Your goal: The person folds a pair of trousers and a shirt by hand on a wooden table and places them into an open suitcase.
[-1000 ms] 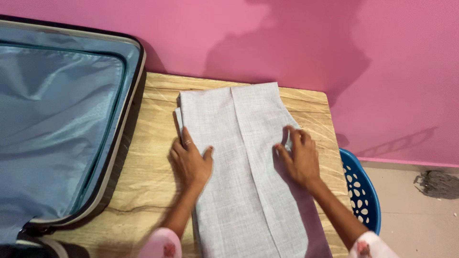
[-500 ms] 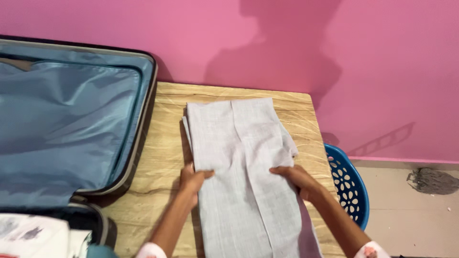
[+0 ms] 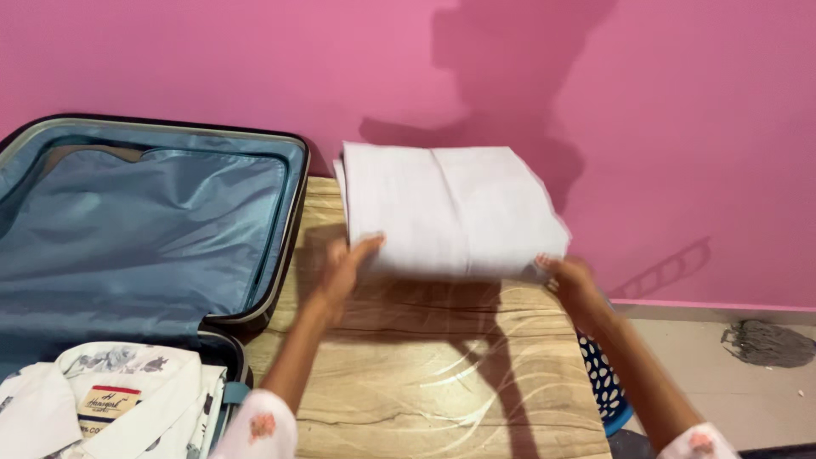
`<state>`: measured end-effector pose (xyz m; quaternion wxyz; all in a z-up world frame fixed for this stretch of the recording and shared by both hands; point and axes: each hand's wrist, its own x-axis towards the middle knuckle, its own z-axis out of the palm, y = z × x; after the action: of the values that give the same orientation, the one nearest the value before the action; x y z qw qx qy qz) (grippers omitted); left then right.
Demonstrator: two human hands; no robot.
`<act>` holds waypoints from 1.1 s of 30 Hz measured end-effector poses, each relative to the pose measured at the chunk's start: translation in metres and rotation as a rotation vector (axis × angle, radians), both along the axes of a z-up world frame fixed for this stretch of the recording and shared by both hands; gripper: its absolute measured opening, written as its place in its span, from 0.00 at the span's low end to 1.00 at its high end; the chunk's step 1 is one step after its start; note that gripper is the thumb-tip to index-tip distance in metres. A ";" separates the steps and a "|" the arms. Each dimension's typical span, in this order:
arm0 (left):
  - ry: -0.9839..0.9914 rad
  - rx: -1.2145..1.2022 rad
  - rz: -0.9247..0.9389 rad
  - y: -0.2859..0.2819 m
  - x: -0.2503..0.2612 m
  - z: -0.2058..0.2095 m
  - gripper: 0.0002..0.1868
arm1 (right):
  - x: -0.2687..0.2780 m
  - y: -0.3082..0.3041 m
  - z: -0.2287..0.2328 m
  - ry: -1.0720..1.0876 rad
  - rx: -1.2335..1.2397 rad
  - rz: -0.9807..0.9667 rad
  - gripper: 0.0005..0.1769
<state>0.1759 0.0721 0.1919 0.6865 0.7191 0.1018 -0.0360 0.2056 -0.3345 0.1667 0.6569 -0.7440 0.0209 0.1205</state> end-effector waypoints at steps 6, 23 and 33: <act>0.397 0.628 -0.036 -0.019 -0.131 -0.183 0.33 | -0.135 -0.006 -0.148 0.350 -0.412 -0.037 0.43; 0.442 0.782 0.129 -0.048 -0.195 -0.205 0.36 | -0.203 -0.008 -0.177 0.190 -0.054 -0.204 0.34; 0.391 0.713 0.163 -0.057 -0.196 -0.189 0.37 | -0.207 0.000 -0.159 0.165 -0.164 -0.238 0.35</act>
<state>-0.0200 0.0156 0.0025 0.3627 0.8810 0.2931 -0.0801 -0.0019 -0.3342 0.0075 0.5998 -0.7749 0.1723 0.1005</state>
